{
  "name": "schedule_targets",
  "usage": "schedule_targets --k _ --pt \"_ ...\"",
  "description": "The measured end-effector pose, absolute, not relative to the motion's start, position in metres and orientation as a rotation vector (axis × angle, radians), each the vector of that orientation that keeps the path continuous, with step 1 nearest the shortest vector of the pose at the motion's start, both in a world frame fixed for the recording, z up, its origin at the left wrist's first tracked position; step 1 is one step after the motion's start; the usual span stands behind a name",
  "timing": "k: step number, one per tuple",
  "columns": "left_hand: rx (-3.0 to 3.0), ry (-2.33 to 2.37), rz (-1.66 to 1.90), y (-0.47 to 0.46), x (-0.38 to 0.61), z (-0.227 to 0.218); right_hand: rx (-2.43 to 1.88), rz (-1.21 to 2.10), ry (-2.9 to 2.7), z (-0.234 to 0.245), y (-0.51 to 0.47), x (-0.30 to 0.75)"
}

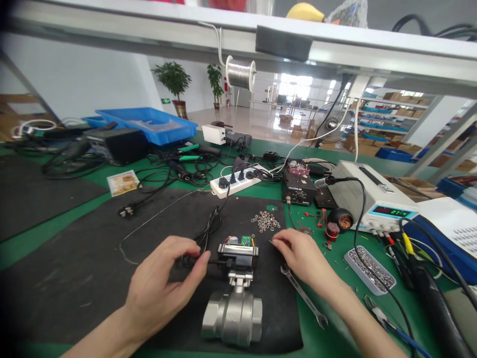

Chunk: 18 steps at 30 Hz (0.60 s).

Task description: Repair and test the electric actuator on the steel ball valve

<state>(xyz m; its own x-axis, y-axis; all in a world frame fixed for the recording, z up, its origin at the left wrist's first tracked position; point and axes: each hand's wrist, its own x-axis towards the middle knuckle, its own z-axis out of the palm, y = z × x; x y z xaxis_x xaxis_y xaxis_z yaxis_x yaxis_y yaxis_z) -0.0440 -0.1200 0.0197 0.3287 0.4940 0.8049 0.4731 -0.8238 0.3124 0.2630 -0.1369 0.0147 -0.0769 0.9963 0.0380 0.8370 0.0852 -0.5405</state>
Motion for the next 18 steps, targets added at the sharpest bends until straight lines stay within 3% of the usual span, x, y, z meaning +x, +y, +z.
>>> schedule_targets --k 4,8,13,18 --pt "2.522 1.04 1.38 -0.102 -0.035 0.041 -1.919 0.322 -1.991 -0.007 -0.095 0.269" --pt "2.638 1.061 0.663 -0.046 -0.005 0.059 -1.987 0.201 -2.016 -0.016 -0.087 0.268" --pt "2.72 0.938 0.221 0.021 0.048 0.038 -2.014 0.129 -2.055 -0.017 -0.09 0.267" --pt "2.689 1.047 0.005 0.041 0.073 0.012 -2.046 0.137 -2.079 -0.016 -0.083 0.27"
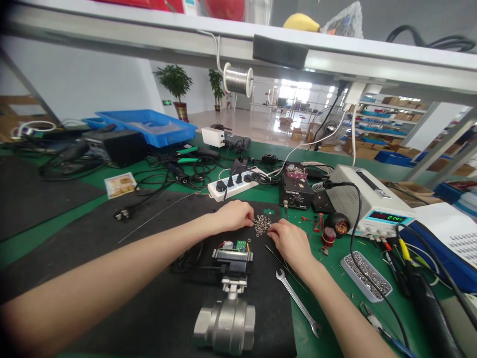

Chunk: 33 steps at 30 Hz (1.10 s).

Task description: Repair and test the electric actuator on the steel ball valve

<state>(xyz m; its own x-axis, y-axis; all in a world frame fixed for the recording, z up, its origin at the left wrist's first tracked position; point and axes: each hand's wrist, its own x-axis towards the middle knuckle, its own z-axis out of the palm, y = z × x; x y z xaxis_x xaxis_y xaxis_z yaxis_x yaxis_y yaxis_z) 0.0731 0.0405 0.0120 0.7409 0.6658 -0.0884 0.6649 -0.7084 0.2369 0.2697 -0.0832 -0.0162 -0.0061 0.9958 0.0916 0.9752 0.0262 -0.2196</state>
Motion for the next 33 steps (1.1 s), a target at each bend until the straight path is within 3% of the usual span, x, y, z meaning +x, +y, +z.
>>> schedule_targets --k 7,17,24,33 --pt "2.621 1.066 0.079 0.038 0.073 0.018 -2.103 0.298 -2.127 -0.011 -0.07 0.269" --pt "2.349 0.973 0.679 -0.056 -0.012 0.092 -2.122 0.53 -2.118 -0.004 -0.061 0.268" --pt "1.986 1.011 0.731 -0.136 -0.055 0.054 -2.121 0.54 -2.142 0.0 -0.06 0.264" --pt "2.088 0.952 0.77 -0.132 -0.048 0.029 -2.004 0.529 -2.204 0.008 -0.071 0.249"
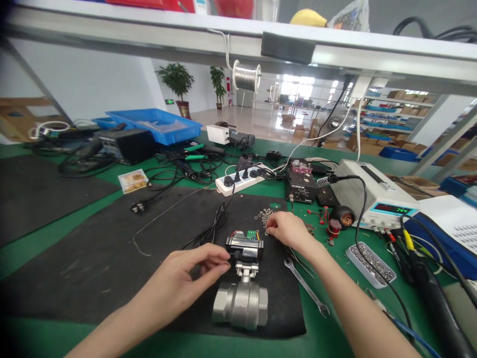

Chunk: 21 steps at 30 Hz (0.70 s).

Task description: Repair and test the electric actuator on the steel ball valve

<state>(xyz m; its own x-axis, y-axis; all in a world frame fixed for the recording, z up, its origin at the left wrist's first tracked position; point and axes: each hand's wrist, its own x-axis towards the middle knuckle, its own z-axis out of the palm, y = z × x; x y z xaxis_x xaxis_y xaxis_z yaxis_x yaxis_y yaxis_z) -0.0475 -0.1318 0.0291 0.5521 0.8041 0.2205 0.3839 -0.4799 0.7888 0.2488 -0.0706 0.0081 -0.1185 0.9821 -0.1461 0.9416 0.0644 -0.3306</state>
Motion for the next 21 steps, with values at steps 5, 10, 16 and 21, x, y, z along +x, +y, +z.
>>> schedule_targets --k 5,10,16,21 --pt "2.392 0.859 0.757 -0.131 -0.048 0.016 -2.024 0.541 -2.2 0.006 -0.072 0.246" --pt "2.456 0.857 0.625 -0.134 -0.045 0.013 -2.034 0.6 -2.203 0.003 -0.07 0.245" --pt "2.501 0.945 0.562 -0.135 -0.037 0.017 -2.015 0.559 -2.14 0.006 -0.07 0.244" --pt "2.575 0.904 0.538 -0.137 -0.036 0.018 -1.881 0.484 -2.022 0.032 -0.119 0.245"
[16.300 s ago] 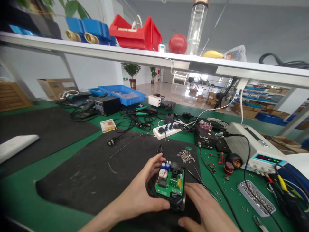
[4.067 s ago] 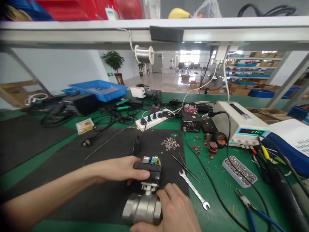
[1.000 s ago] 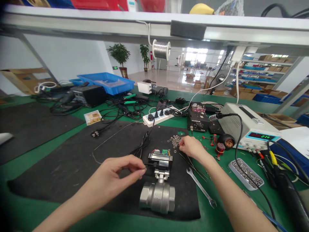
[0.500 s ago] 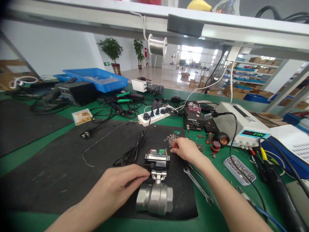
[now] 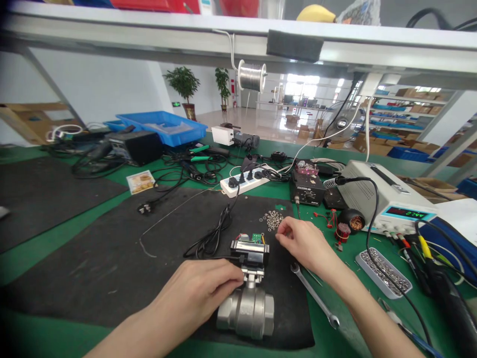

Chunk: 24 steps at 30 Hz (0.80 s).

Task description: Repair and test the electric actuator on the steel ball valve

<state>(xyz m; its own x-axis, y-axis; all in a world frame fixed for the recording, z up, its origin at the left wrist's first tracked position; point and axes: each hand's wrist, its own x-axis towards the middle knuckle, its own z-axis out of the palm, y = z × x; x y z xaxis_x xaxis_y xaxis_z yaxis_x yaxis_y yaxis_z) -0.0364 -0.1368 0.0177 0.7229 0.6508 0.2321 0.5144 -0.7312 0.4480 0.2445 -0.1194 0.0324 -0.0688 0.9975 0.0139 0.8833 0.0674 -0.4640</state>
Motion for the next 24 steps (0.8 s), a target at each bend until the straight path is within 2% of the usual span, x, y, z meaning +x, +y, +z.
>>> schedule_targets --k 4,6,16,24 --pt "2.659 0.845 0.504 -0.136 -0.036 0.018 -1.62 0.653 -2.008 0.039 -0.178 0.232" --pt "2.744 0.818 0.46 -0.137 -0.035 0.021 -1.482 0.636 -2.083 0.033 -0.194 0.223" --pt "3.046 0.655 0.247 -0.13 -0.034 0.043 -1.359 0.13 -2.481 0.022 -0.192 0.206" --pt "3.276 0.358 0.309 -0.122 -0.035 0.054 -1.303 0.001 -2.655 0.03 -0.191 0.207"
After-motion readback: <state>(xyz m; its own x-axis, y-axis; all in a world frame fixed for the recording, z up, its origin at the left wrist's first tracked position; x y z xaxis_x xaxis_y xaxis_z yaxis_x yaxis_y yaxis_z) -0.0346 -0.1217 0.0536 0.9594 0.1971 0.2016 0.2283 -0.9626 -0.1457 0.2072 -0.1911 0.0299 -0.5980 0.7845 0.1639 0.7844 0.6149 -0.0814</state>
